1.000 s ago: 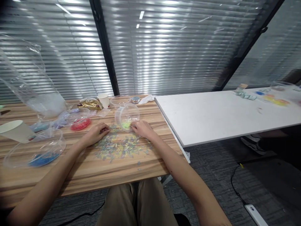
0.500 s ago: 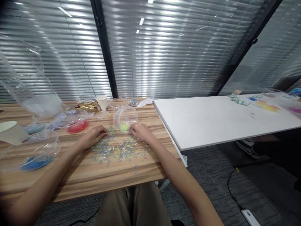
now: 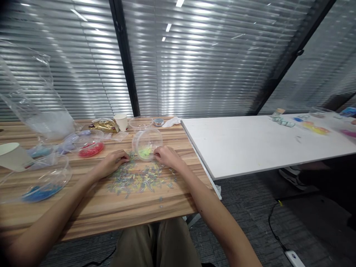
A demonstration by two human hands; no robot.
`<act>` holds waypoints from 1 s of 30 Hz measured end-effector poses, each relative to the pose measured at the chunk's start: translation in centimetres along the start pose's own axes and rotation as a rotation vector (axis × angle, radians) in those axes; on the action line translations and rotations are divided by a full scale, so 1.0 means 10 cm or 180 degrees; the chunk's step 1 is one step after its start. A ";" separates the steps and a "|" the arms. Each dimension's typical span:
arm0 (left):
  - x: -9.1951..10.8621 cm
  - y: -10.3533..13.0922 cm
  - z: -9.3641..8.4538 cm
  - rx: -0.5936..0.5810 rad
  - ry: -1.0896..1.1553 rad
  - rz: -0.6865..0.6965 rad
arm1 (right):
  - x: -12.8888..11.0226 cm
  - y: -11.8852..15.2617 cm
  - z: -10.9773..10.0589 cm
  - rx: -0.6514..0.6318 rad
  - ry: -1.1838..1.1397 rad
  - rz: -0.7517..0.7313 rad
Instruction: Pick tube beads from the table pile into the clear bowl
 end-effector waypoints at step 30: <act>0.45 -0.03 -0.01 0.0328 0.0772 0.0042 | -0.48 0.09 -0.06 0.0750 -0.0191 -0.0994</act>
Point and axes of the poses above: each hand's wrist, its own y-axis away from the middle knuckle, its own z-axis out of the palm, x = y × z, the point moved 5 cm from there along -y, towards the middle knuckle, and after that the axes turned 3 degrees about y, right-handed, at the moved point
